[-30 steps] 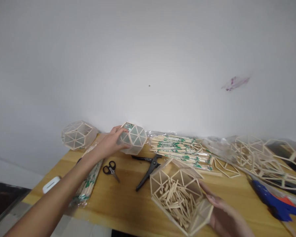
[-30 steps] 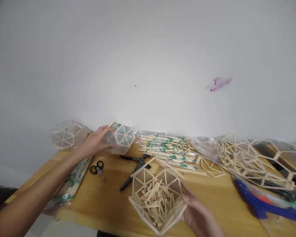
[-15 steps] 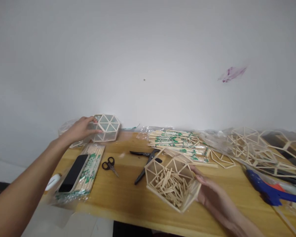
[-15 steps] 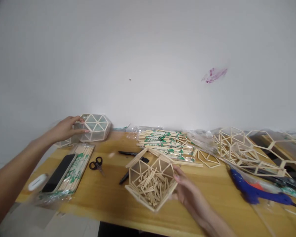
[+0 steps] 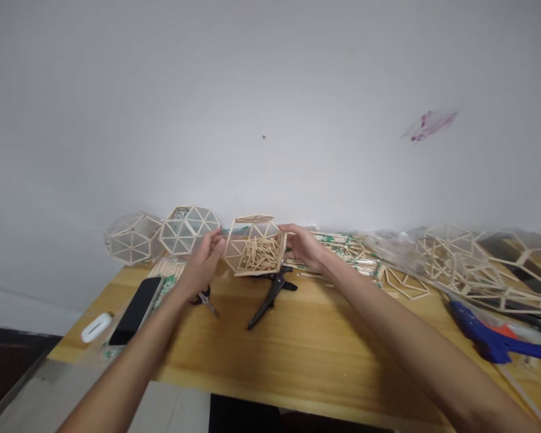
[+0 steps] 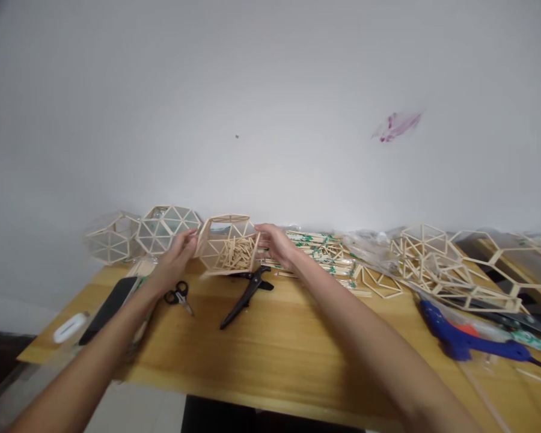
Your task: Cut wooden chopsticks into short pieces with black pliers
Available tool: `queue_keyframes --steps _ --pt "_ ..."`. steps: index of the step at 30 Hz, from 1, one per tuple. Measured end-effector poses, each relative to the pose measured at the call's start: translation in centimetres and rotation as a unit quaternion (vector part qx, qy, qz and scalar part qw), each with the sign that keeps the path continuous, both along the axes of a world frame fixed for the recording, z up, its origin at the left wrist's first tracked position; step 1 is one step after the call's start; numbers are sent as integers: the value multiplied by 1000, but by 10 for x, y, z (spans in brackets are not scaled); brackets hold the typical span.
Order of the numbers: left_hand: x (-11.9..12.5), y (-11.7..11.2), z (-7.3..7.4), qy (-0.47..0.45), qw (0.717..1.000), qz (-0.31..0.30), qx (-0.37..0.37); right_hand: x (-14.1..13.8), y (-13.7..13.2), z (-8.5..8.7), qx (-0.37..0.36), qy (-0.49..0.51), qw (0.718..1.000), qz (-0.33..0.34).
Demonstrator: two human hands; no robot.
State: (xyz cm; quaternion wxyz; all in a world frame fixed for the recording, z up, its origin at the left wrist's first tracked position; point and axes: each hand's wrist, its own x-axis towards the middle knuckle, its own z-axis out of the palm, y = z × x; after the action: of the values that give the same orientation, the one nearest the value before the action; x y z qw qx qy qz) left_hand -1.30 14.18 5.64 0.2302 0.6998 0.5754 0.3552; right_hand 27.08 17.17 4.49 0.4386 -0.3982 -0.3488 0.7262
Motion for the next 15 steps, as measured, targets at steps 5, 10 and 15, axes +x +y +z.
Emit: queue_keyframes --steps 5,10,15 --pt "20 6 -34 -108 992 64 5 -33 29 -14 16 -36 999 -8" --pt "31 16 -34 -81 992 84 44 -38 42 -27 89 -136 983 -82" --pt "42 13 -29 -22 991 60 114 -26 33 -39 119 -214 963 -109"
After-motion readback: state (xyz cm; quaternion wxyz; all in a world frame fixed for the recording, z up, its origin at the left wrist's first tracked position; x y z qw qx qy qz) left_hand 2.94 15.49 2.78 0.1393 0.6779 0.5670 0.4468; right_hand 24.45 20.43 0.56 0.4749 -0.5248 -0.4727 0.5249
